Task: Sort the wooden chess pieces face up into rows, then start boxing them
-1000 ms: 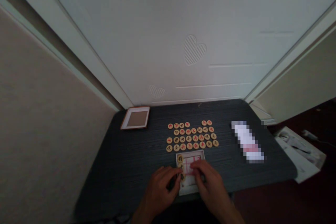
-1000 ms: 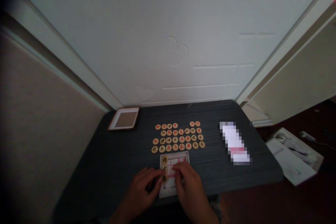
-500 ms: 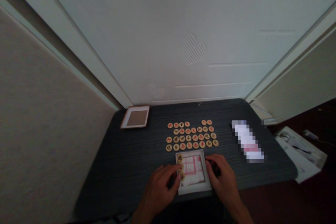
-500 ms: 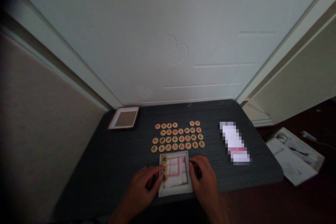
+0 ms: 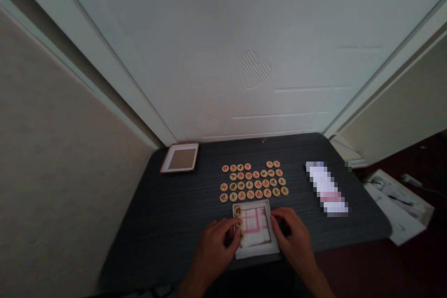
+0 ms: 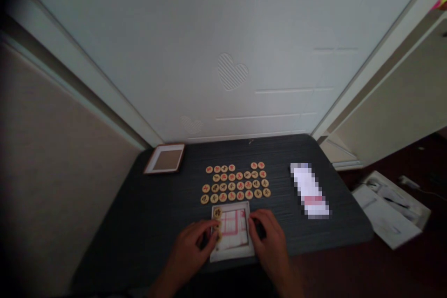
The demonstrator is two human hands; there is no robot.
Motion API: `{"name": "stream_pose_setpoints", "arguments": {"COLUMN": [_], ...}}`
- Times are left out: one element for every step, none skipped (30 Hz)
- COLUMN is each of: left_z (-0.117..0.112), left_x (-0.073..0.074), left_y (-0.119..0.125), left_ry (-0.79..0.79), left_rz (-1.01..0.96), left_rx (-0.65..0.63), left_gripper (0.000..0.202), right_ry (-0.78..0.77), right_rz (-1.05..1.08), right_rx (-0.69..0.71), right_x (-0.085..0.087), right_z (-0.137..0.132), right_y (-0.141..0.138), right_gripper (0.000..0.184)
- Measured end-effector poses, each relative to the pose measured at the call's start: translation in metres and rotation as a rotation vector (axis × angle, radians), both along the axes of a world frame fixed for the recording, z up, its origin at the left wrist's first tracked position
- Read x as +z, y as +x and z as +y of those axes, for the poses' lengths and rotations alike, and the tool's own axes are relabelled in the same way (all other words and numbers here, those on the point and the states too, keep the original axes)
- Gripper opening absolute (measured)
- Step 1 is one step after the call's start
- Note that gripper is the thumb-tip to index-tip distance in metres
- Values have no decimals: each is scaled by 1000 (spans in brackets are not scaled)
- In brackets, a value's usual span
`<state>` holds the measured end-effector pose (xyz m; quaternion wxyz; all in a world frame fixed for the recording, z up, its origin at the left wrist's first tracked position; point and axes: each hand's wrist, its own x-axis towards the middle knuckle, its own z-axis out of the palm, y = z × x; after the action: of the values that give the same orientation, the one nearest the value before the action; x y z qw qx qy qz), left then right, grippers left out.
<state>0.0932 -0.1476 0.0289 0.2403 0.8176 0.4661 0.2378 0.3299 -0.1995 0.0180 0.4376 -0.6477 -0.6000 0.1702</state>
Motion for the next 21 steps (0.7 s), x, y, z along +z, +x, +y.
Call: {"name": "stream_pose_setpoints", "arguments": {"left_z": [-1,-1,-2,-2,-3,-3,-3,-3,-3,-3,-3,-3,-3,-3,-3,-3,-4,-4,-4,-5,-5], "left_x": [0,1,2,3,4,4,5,6,6,6,6,7,7,7,7,8,8,8,8,9,9], "left_y": [0,0,-1,-1,-1,-1,-1,-1,-1,-1,0,0,0,1,1,1,1,1,1,1,1], "left_ry": [-3,-12,-21,-30,-36,-38,-37,-34,-32,-31,-33,-37,-42,-48,-56,-63,-70,-75,-80,-85,-90], "left_rz": [-4,-5,-5,-4,-1,2,5,8,9,10,8,5,3,1,-2,-3,-5,-6,-7,-7,-6], "left_rx": [11,22,31,35,36,34,29,24,20,18,17,18,22,27,33,40,46,52,57,60,62], "left_gripper": [19,20,22,24,26,28,28,27,26,25,25,24,24,24,24,24,24,24,24,24,23], "right_ry": [1,2,3,6,9,12,14,14,13,11,9,10,13,15,18,20,19,18,18,19,21], "right_rz": [0,0,-1,0,0,0,-1,-3,-7,-10,-14,-18,-21,-24,-24,-24,-23,-23,-22,-22,-23], "right_rx": [0,1,3,6,7,7,6,6,5,3,2,-1,-2,-1,3,7,13,18,23,26,27], "right_x": [0,0,0,0,-1,-1,-2,-2,-2,-2,-2,-1,0,0,1,2,2,2,2,2,1], "right_z": [0,-1,-1,-1,-1,-1,-1,-1,-1,-1,0,0,0,0,0,0,0,0,0,-1,-1], "right_y": [0,0,0,1,1,2,2,2,2,2,2,2,1,1,1,0,0,0,0,0,0], "right_gripper": [14,14,14,14,14,14,15,15,16,16,16,17,17,17,17,17,17,17,17,18,18]}}
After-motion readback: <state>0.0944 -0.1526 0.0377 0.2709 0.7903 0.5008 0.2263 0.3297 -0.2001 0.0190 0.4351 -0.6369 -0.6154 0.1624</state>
